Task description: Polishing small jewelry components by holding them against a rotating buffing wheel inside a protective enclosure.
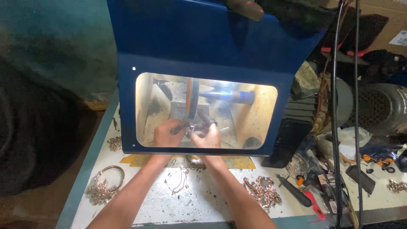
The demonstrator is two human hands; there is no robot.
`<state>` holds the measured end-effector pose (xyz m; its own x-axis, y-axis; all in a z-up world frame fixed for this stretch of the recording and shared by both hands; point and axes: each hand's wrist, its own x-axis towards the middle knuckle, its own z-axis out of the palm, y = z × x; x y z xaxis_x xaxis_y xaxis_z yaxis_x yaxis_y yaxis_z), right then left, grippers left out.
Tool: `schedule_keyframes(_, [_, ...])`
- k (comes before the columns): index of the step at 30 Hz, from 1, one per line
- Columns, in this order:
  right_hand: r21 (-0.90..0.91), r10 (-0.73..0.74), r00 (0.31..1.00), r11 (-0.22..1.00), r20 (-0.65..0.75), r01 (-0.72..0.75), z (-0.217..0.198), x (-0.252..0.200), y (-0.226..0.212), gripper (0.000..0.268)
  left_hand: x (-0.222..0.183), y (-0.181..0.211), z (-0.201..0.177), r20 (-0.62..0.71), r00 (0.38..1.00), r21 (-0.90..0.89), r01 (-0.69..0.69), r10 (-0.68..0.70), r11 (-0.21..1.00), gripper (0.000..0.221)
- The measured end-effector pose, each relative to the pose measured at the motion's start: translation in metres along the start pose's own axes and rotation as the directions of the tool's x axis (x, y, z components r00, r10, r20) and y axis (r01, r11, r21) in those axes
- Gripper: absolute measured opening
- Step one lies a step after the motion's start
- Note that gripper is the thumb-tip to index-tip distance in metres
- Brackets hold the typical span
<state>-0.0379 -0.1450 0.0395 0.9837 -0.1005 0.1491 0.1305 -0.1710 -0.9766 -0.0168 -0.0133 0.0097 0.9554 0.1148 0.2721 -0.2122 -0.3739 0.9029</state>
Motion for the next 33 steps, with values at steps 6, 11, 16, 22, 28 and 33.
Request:
schedule_keyframes(6, [-0.117, -0.005, 0.988, 0.993, -0.152, -0.013, -0.003, -0.010, -0.027, 0.063, -0.004, 0.002, -0.001, 0.022, 0.998, -0.053, 0.062, -0.061, 0.997, 0.021])
schedule_keyframes(11, [-0.126, 0.003, 0.970, 0.991, -0.242, -0.035, -0.006, 0.000, -0.009, 0.060, -0.009, 0.028, -0.002, 0.008, 0.977, -0.219, 0.211, -0.215, 0.952, 0.031])
schedule_keyframes(16, [-0.043, 0.006, 0.955, 0.999, -0.297, -0.020, -0.003, 0.000, -0.027, 0.063, -0.006, 0.036, -0.003, -0.042, 0.937, -0.415, 0.299, -0.347, 0.859, 0.041])
schedule_keyframes(22, [0.121, -0.002, 0.952, 0.992, -0.306, 0.041, -0.001, 0.002, -0.034, 0.067, -0.012, 0.074, -0.019, 0.005, 0.861, -0.546, 0.428, -0.508, 0.720, 0.039])
schedule_keyframes(28, [0.193, -0.051, 0.951, 0.974, -0.306, 0.115, 0.000, 0.006, -0.023, 0.067, -0.010, 0.066, -0.012, 0.074, 0.814, -0.605, 0.496, -0.576, 0.624, 0.046])
schedule_keyframes(33, [0.255, -0.070, 0.946, 0.954, -0.318, 0.156, 0.000, 0.010, -0.018, 0.064, -0.006, 0.053, -0.006, 0.124, 0.818, -0.642, 0.498, -0.562, 0.583, 0.042])
